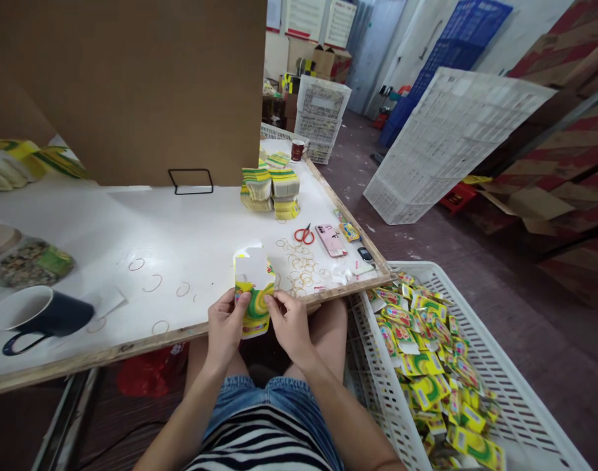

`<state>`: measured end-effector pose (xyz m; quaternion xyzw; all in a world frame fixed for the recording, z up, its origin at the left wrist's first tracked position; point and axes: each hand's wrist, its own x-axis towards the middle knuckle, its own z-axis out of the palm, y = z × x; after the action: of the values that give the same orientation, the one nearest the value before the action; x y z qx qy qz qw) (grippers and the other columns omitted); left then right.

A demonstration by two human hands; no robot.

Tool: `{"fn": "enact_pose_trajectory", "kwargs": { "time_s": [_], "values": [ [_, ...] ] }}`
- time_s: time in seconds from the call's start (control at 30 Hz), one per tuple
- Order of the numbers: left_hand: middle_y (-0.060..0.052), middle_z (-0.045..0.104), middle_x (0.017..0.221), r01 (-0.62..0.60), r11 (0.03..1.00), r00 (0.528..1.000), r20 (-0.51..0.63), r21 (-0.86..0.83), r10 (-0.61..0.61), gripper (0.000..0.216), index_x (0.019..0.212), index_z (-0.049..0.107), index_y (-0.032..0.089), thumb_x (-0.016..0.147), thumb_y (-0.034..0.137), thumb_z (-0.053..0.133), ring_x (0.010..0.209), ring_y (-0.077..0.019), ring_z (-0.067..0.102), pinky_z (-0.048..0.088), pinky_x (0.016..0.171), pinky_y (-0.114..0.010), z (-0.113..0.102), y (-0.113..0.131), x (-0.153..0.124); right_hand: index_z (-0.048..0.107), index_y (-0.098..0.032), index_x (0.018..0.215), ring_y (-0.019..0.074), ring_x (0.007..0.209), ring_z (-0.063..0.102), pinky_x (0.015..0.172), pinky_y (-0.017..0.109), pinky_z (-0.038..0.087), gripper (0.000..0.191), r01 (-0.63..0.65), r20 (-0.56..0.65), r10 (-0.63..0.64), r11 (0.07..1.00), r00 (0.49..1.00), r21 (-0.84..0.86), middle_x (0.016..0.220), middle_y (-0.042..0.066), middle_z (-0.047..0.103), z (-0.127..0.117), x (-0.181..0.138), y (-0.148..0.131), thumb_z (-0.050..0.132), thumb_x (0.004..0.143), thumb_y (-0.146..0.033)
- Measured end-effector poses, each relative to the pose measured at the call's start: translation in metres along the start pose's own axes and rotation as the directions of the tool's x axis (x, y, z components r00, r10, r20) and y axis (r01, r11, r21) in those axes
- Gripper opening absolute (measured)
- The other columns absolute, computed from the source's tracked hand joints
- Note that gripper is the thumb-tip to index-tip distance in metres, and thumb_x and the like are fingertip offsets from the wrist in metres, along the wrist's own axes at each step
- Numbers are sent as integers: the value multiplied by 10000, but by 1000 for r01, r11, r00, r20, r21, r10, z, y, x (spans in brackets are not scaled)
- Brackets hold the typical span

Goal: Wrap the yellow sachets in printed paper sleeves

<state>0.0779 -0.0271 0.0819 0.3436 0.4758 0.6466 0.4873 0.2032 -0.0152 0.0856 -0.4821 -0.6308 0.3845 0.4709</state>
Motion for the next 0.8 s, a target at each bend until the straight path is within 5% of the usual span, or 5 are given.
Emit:
{"fn": "enact_pose_trajectory", "kwargs": {
  "time_s": [0.2, 0.37, 0.6, 0.7, 0.8],
  "values": [
    [-42, 672, 977, -37, 995, 958, 285, 93, 9, 644, 1360, 393, 252, 794, 312, 695, 772, -154, 645, 519, 718, -265, -12, 8, 0, 592, -213, 1098, 165, 698, 604, 640, 274, 503, 289, -13, 20, 10, 982, 1000, 188, 830, 30, 661, -17, 6, 2, 608, 847, -356],
    [-46, 661, 935, 27, 998, 861, 505, 59, -53, 599, 1358, 409, 252, 821, 305, 670, 801, -168, 643, 519, 740, -276, -20, 18, 0, 548, -251, 1180, 107, 602, 531, 513, 218, 432, 378, -12, 233, -55, 960, 971, 279, 875, 6, 619, -37, 9, -3, 647, 831, -358],
    [-15, 658, 808, 86, 993, 836, 537, 76, -113, 458, 1140, 509, 202, 754, 273, 746, 738, -157, 656, 517, 664, -237, -19, 11, -2, 596, -187, 755, 127, 624, 488, 569, 247, 387, 245, 104, 323, -117, 993, 939, 57, 685, 1, 554, -51, 16, -6, 555, 900, -380],
    [-38, 685, 941, 116, 993, 842, 526, 36, -118, 716, 1365, 320, 272, 775, 283, 726, 771, -171, 688, 549, 711, -280, -15, 14, -2, 615, -220, 974, 150, 693, 545, 609, 252, 425, 185, 66, 218, -91, 991, 972, 120, 780, 12, 608, -46, 16, -2, 590, 881, -378],
    [-77, 688, 1057, 131, 991, 836, 534, 21, -122, 777, 1408, 264, 276, 779, 289, 719, 847, -196, 704, 561, 775, -316, -13, 16, 0, 527, -269, 1239, 154, 702, 570, 630, 259, 455, 407, 14, 185, -54, 978, 981, 209, 825, 4, 631, -41, 16, 2, 623, 861, -383]
  ]
}}
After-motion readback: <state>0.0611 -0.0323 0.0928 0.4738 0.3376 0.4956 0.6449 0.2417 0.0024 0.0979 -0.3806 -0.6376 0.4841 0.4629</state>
